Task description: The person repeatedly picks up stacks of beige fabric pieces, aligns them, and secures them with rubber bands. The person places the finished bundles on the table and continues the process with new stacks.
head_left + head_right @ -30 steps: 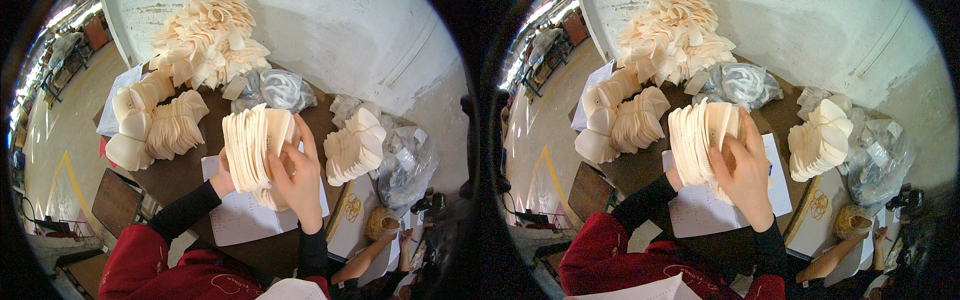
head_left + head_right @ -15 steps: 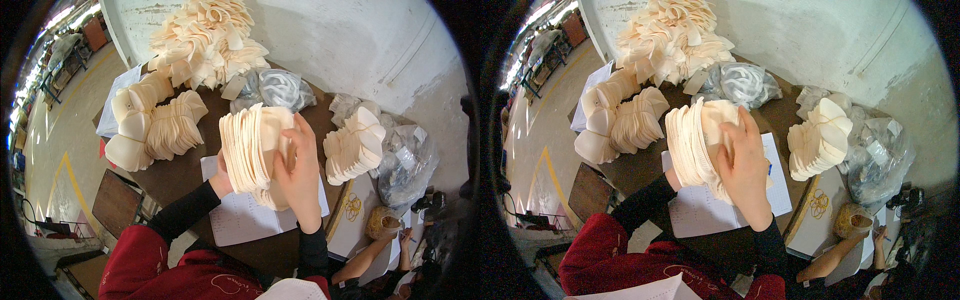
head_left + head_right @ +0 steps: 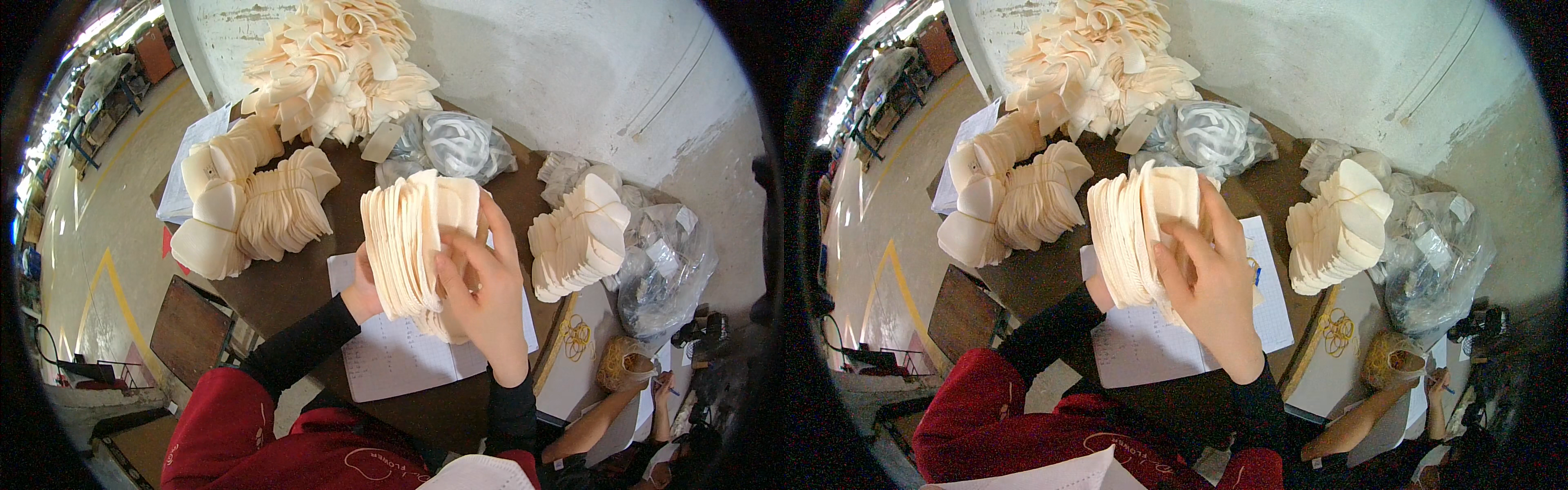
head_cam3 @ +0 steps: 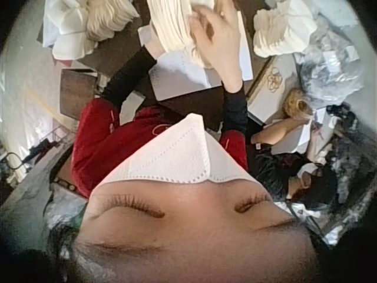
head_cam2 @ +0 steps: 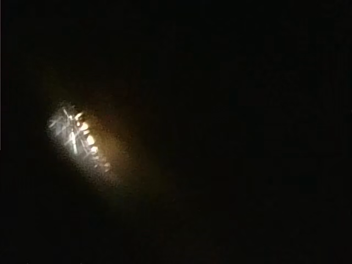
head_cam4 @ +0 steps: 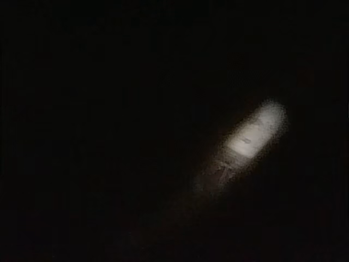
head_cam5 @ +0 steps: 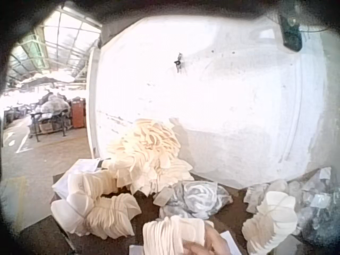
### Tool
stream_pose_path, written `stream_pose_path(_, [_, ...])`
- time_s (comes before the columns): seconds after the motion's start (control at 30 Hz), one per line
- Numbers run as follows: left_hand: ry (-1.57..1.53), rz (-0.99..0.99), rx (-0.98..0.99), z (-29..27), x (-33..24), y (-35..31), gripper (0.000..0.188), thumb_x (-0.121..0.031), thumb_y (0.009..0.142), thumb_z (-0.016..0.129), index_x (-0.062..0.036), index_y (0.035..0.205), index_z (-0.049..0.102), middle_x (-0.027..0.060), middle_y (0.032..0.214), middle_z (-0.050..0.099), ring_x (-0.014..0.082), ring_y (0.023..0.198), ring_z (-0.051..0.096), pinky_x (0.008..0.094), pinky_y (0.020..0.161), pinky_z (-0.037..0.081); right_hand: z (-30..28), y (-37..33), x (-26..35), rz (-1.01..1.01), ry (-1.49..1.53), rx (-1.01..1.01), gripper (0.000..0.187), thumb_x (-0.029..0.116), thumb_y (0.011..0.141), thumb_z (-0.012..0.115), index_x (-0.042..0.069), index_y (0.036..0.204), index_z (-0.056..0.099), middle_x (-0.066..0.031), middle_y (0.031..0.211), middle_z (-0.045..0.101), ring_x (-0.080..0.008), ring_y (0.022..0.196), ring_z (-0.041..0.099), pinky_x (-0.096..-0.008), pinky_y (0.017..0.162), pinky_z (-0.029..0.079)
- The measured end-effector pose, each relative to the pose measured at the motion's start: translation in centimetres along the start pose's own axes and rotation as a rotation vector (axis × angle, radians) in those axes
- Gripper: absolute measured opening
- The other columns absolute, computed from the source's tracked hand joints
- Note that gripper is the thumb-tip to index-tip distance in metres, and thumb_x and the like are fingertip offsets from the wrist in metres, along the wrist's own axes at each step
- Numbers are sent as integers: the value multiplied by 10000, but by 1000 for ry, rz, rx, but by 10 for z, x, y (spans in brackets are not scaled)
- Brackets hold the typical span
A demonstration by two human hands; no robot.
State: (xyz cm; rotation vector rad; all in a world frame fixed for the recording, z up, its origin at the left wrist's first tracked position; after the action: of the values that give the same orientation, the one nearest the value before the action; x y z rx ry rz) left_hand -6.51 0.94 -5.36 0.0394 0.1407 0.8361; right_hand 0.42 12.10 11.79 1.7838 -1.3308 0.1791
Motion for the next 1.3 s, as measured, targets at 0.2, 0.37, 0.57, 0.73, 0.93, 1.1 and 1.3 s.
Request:
stream_pose_path(0.2, [137,61,-148,-22,-3,-1,562,-379,920,476,-49,1372,526,171,1360,566,301,1173,610,464,1057,466,1,-1,-3,-8,34,-36,175,49,826,648,36,992,702,-238,1450,421,-396,1322,462,-431,1038,421])
stream_pose_path(0.37, [85,17,-145,-17,-1,1,536,-342,908,469,-36,1341,546,171,1320,593,304,1159,615,473,1069,449,2,-1,5,-27,-27,-47,240,106,785,731,17,1005,696,-252,1441,419,-409,1325,455,-442,1042,418])
stream_pose_path(0.57, [-31,-44,8,-7,3,-8,545,-320,877,500,-31,1337,549,181,1322,587,329,1184,594,502,1084,423,2,-3,1,-18,-16,-79,278,87,746,764,-16,991,683,-252,1432,429,-401,1309,473,-438,1035,425])
stream_pose_path(0.73, [-7,-38,-19,-5,1,-7,547,-319,872,510,-24,1330,554,188,1324,584,340,1187,587,513,1076,421,3,-1,-3,62,38,-114,223,49,769,711,1,986,686,-242,1422,440,-389,1296,490,-431,1021,436])
stream_pose_path(0.93, [67,-12,-82,-2,0,-6,528,-301,871,517,-27,1321,559,179,1318,589,329,1170,597,490,1067,436,6,-3,-2,-12,35,-84,236,87,807,705,29,1034,674,-275,1406,420,-423,1273,471,-453,1045,389])
stream_pose_path(1.1, [66,-12,-57,1,0,-8,513,-284,868,526,-29,1312,565,175,1311,593,321,1166,600,477,1061,444,3,-2,3,-3,56,-99,246,145,832,719,29,1042,664,-292,1394,418,-440,1259,457,-466,1053,363])
stream_pose_path(1.3, [69,2,6,13,-1,-8,495,-269,867,534,-28,1298,572,171,1290,604,312,1161,604,469,1057,450,6,-2,-5,-6,98,-119,250,171,832,735,70,1049,661,-284,1394,415,-435,1262,447,-474,1057,350])
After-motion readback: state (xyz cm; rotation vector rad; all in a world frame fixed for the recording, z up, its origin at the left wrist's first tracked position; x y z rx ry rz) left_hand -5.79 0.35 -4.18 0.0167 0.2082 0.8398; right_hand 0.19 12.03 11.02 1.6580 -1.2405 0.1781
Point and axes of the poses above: each hand's wrist, its own y-axis towards the middle knuckle, its own z-axis out of the palm, x = y × z, the point moved 5 cm from there along y, towards the middle knuckle
